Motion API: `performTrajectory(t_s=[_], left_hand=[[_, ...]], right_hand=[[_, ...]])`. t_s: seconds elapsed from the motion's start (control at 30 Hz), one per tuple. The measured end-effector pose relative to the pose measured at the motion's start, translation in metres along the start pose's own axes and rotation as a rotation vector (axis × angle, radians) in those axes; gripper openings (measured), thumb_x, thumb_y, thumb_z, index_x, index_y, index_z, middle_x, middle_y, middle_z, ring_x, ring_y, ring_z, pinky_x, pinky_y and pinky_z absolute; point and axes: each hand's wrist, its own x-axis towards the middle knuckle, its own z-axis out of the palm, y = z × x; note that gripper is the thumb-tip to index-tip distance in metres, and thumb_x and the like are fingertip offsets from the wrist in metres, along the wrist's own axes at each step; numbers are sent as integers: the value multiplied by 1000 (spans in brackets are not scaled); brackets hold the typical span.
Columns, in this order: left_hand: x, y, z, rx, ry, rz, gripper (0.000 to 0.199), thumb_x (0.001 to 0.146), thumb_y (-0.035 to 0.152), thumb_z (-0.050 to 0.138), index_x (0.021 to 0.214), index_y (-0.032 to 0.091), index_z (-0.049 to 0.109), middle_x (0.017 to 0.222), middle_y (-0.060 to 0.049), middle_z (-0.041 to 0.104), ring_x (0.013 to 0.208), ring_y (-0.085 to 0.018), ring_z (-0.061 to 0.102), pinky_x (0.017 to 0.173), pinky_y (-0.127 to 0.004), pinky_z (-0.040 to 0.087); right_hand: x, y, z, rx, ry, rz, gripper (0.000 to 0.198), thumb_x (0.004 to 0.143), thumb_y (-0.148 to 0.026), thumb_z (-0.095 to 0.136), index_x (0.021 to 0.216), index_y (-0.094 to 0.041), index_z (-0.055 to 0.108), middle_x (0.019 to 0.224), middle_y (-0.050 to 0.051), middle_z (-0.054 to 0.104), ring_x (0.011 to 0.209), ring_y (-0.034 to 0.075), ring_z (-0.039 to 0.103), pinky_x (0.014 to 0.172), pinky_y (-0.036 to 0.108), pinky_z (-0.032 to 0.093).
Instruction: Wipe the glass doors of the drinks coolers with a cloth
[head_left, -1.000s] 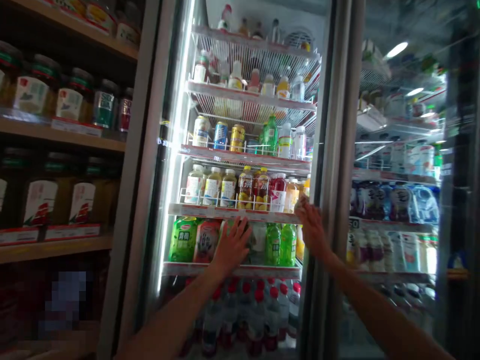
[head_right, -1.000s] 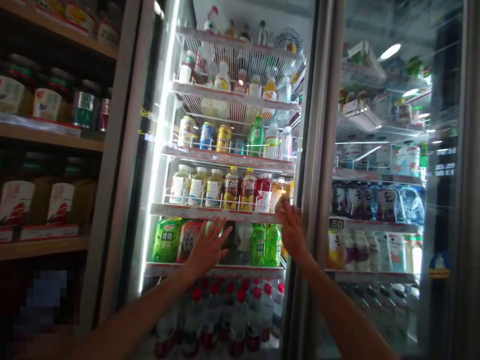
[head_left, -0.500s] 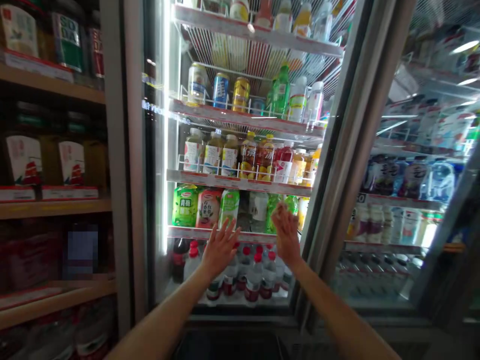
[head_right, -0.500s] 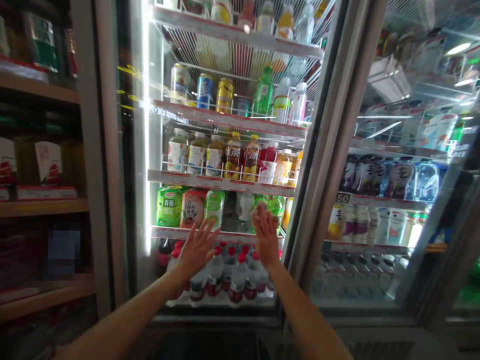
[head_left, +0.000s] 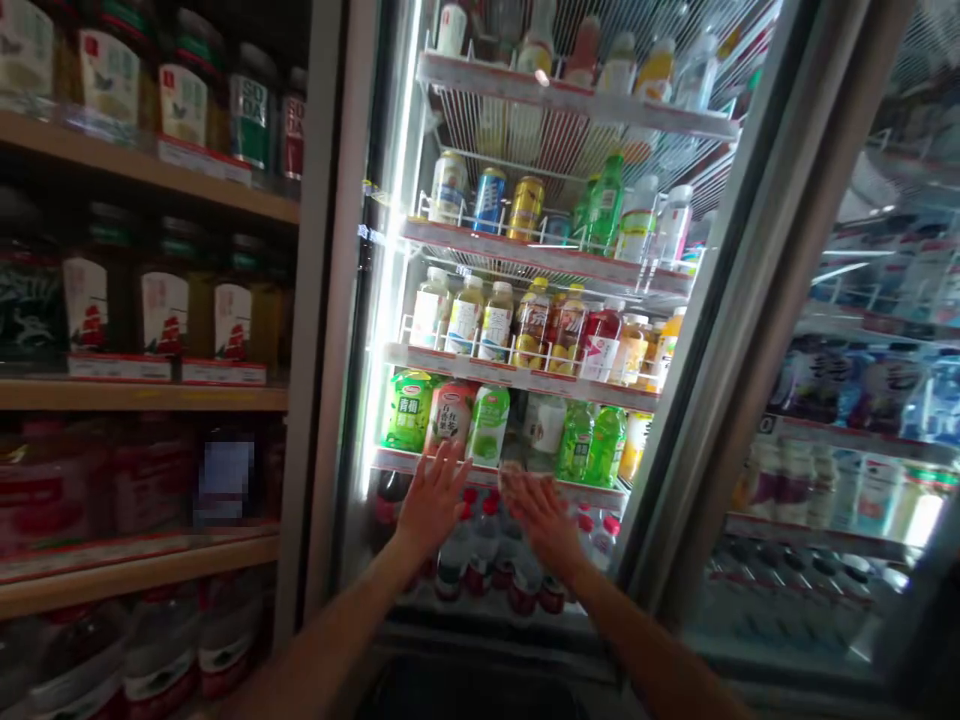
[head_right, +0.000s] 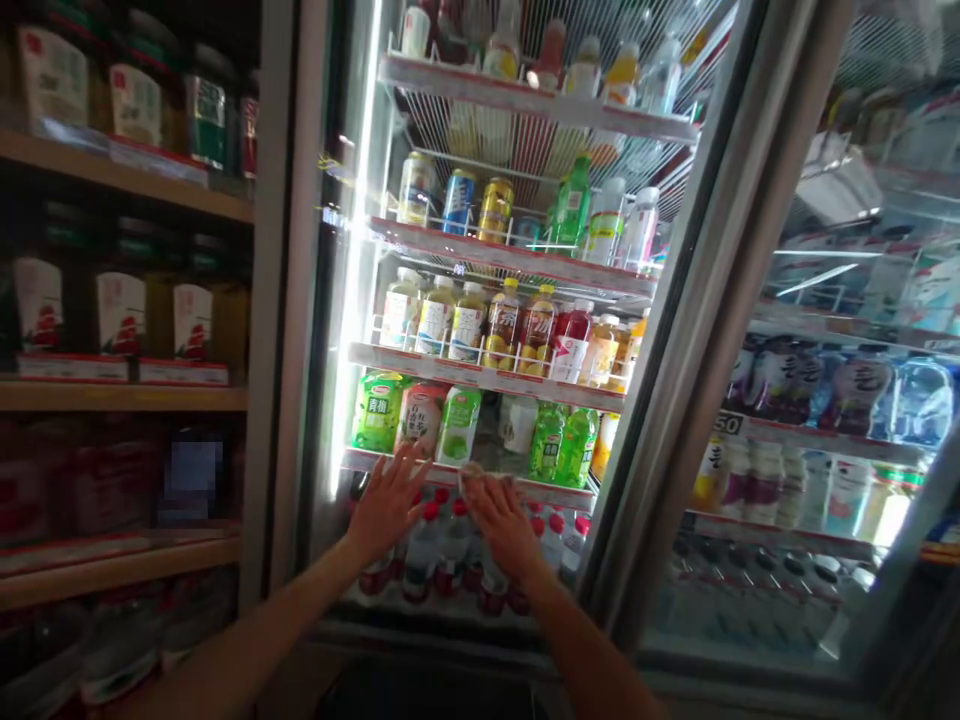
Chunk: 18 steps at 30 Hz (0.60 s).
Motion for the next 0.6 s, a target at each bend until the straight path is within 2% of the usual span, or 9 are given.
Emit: performTrajectory(t_s=[0.07,0.1,0.27,0.33,0.47,0.53,0.6], left_hand=[[-3,0,1,5,5,-2,65,75,46,61,133,25,40,146,-8,29,136,-26,23,111,-45,20],[-3,-1,1,6,4,-5,64,75,46,60,133,25,41,146,-8,29,136,-26,23,111,-45,20],[-8,5,3,-10,-22,-40,67,76,46,60,135,23,38,146,-10,28,136,-27,23,110,-46,22],[-11,10,5,-16,-38,-33,65,77,44,58,136,24,37,147,-9,26,136,-28,22,110,-47,22],[-14,20,10,-32,-55,38,64,78,41,57,135,24,37,147,-8,27,136,-27,23,110,-46,23],[-13,26,12,-37,-48,41,64,77,39,58,135,24,37,146,-8,28,136,-27,23,109,-47,24],[-10,34,13,-45,-41,42,63,76,37,59,134,24,39,146,-9,29,136,-27,23,109,-47,25]], right_hand=[[-9,-9,3,15,-22,-101,56,78,-6,44,132,-21,45,147,2,30,138,23,20,111,47,28],[-9,-8,3,12,-14,-92,56,78,-5,44,131,-21,45,146,2,30,138,23,20,111,47,27],[5,24,-8,-59,96,237,63,79,-3,40,139,-22,33,149,5,23,139,26,14,111,51,25],[-14,25,-10,-75,91,250,68,79,-2,40,142,-23,27,151,5,17,139,27,14,110,52,26],[-67,24,-16,-87,-17,159,73,78,1,38,144,-23,19,151,3,12,139,26,16,110,49,28],[-74,39,-22,-131,16,232,75,78,1,36,145,-25,15,152,2,9,139,25,15,109,48,29],[-70,60,-27,-181,86,371,75,80,0,36,145,-28,11,152,3,6,139,26,16,108,49,31]])
